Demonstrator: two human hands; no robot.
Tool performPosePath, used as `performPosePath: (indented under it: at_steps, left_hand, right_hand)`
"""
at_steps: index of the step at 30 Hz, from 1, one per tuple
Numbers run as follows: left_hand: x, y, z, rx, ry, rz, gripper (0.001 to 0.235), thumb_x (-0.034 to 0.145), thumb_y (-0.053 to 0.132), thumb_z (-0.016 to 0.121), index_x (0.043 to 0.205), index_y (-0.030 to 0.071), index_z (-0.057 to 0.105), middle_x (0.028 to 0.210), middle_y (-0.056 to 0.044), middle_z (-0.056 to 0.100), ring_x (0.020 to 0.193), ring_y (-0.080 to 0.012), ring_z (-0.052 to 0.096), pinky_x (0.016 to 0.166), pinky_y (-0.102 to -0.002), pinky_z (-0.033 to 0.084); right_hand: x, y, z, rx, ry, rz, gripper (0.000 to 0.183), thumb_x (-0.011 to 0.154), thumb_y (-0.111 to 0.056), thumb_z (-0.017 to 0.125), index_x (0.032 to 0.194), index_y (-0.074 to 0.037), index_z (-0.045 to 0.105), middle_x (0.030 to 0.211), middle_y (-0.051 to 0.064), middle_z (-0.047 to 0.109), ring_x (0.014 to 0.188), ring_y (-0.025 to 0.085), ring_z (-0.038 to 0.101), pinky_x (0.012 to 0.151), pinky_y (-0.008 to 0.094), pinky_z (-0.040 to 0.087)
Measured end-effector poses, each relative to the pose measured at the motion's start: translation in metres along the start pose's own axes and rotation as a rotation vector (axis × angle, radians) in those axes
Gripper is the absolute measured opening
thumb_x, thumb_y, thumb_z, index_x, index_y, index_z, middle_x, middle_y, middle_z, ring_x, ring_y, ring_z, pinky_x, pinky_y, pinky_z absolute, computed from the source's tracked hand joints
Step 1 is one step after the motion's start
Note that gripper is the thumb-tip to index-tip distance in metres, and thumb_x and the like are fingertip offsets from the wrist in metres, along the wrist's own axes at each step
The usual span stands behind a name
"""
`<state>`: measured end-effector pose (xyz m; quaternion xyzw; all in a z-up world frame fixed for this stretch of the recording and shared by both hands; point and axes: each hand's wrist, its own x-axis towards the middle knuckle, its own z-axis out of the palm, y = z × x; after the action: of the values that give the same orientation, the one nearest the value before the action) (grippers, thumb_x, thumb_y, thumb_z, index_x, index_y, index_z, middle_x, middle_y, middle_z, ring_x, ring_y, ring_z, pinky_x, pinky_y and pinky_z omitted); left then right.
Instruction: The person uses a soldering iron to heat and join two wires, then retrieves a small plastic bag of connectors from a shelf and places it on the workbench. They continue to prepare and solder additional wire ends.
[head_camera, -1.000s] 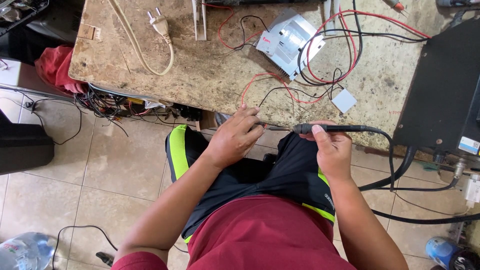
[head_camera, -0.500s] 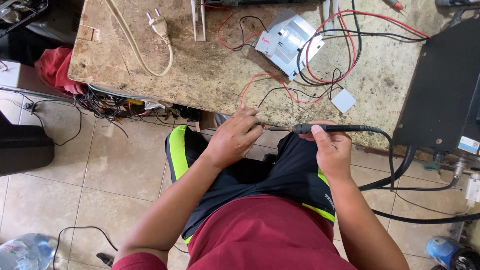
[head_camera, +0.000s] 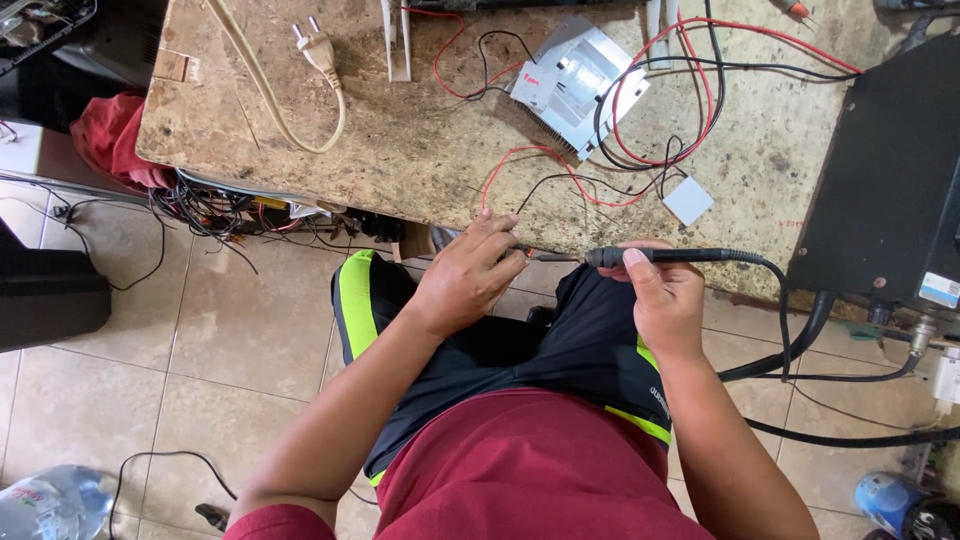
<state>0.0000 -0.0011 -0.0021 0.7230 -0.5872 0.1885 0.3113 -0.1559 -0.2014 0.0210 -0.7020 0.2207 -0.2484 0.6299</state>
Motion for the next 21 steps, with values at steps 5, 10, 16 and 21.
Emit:
performPosePath:
  at_steps: [5, 10, 16, 21]
  left_hand:
    - [-0.0002, -0.0007, 0.0015, -0.003, 0.012, 0.002, 0.012, 0.1, 0.018, 0.06, 0.095, 0.009, 0.066, 0.103, -0.011, 0.065, 0.118, -0.0328, 0.067, 0.114, -0.051, 0.046]
    - [-0.0014, -0.0011, 0.0024, 0.002, 0.009, 0.008, 0.012, 0.1, 0.018, 0.06, 0.096, 0.008, 0.065, 0.104, -0.012, 0.065, 0.118, -0.0336, 0.067, 0.114, -0.051, 0.046]
    - [-0.0029, -0.002, 0.004, 0.001, 0.006, 0.012, 0.013, 0.1, 0.018, 0.059, 0.096, 0.008, 0.065, 0.104, -0.013, 0.065, 0.118, -0.0341, 0.066, 0.113, -0.052, 0.047]
    - [-0.0013, -0.0005, 0.0014, 0.007, 0.013, 0.012, 0.014, 0.101, 0.019, 0.058, 0.096, 0.008, 0.064, 0.105, -0.013, 0.066, 0.118, -0.0338, 0.067, 0.113, -0.051, 0.047]
  right_hand:
    - [-0.0011, 0.0021, 0.0004, 0.023, 0.014, 0.002, 0.017, 0.1, -0.007, 0.06, 0.103, 0.006, 0.069, 0.079, 0.024, 0.073, 0.078, 0.024, 0.076, 0.074, 0.033, 0.062]
    - [-0.001, 0.0022, -0.0003, 0.0, 0.01, 0.002, 0.017, 0.101, -0.008, 0.06, 0.103, 0.006, 0.07, 0.079, 0.024, 0.073, 0.078, 0.024, 0.076, 0.074, 0.033, 0.062]
    - [-0.0009, 0.0026, -0.0002, 0.011, 0.013, 0.011, 0.018, 0.101, -0.009, 0.06, 0.103, 0.006, 0.069, 0.079, 0.024, 0.073, 0.079, 0.025, 0.076, 0.074, 0.033, 0.062]
    - [-0.0004, 0.0014, 0.0007, -0.004, 0.01, 0.003, 0.017, 0.1, -0.009, 0.061, 0.102, 0.005, 0.07, 0.079, 0.023, 0.073, 0.078, 0.025, 0.076, 0.074, 0.034, 0.063]
